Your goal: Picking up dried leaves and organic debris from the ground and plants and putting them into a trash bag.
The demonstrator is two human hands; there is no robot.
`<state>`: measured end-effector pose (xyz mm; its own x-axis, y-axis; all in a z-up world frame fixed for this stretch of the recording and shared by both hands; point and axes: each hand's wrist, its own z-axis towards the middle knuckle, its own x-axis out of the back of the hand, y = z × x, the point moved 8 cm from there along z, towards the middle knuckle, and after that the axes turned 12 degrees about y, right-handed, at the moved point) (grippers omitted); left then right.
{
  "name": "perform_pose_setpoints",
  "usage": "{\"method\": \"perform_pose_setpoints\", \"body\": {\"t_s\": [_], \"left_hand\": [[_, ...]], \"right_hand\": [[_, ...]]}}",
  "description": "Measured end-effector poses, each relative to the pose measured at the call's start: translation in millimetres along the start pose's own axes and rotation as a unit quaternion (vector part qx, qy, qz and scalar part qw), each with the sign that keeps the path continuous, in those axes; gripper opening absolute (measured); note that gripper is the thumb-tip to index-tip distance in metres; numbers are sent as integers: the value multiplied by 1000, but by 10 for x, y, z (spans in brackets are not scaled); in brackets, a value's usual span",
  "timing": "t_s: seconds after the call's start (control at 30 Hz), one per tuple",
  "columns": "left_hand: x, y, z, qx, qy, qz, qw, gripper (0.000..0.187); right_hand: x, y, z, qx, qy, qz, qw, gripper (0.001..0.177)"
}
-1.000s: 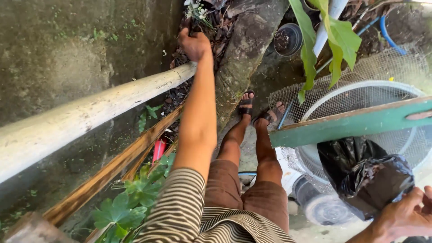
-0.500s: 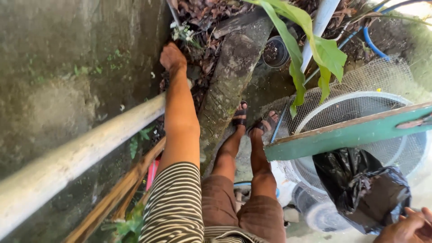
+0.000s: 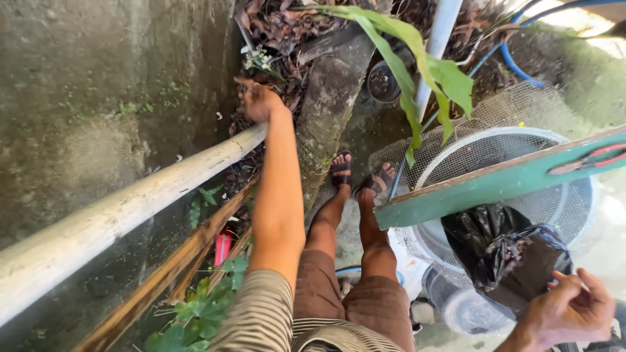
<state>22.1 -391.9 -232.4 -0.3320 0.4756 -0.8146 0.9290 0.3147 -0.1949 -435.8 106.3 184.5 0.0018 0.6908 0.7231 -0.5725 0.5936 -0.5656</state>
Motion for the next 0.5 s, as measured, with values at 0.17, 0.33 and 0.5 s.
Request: {"method": "perform_pose_setpoints", "body": {"t_s": [0.17,0.33,0.5], "left_hand": [[-291,-399,-1417,-258,231,588,731,8],[-134,-1521,-3035,69,30,738,671,12],[754,-1780,-4949,395,52,726,561,17]], "right_hand": [[-70,169,-131,-42,-3,52,998,18],[-527,-4,-283,-203,-139,131,960,36],[-648,-375,-498,-235,-258,148,925,51]]}}
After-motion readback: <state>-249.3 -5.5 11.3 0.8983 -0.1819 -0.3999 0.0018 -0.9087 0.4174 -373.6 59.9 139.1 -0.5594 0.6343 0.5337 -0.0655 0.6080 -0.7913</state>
